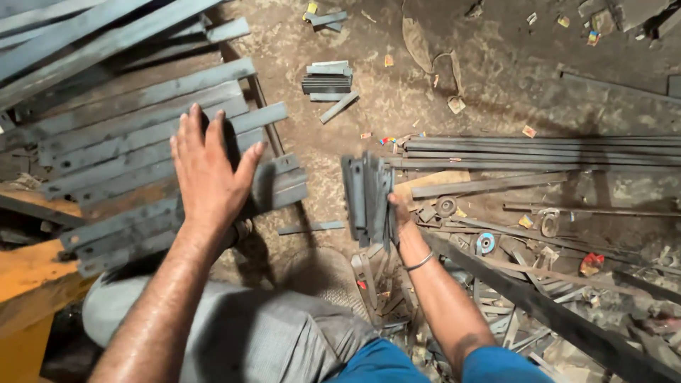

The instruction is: Bending and organizing metal plates using an industrial press machine.

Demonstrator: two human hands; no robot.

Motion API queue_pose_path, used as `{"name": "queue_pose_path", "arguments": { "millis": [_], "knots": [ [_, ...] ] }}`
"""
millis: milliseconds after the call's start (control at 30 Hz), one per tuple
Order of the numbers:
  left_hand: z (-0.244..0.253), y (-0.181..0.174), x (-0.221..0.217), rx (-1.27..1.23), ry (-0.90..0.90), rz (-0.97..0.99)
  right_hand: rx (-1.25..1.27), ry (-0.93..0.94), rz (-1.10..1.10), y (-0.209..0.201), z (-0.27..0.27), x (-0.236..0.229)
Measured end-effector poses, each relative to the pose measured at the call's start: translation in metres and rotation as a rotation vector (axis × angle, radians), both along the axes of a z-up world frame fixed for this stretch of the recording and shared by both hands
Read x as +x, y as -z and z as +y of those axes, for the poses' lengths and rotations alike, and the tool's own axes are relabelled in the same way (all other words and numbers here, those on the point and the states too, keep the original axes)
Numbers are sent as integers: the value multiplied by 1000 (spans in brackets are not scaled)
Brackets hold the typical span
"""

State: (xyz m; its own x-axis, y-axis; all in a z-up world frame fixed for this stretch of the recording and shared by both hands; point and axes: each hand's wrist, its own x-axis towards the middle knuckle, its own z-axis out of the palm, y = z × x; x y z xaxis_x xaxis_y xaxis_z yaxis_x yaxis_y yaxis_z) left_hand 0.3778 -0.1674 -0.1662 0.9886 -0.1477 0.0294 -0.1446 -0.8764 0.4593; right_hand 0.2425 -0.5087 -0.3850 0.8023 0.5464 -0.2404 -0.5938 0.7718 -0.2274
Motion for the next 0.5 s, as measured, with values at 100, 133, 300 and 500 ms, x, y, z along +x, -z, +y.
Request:
{"name": "queue_pose_path", "arguments": {
  "millis": [100,133,300,500],
  "knots": [
    [-9,9,5,113,2,-26,60,-4,152,22,5,-14],
    [-7,15,5,113,18,-25,61,13,154,35,5,-19],
    [-10,15,3,164,16,-75,125,-69,403,92,9,-45],
    [-14,13,4,173,-13,-92,266,-98,357,104,28,-31]
  ]
}}
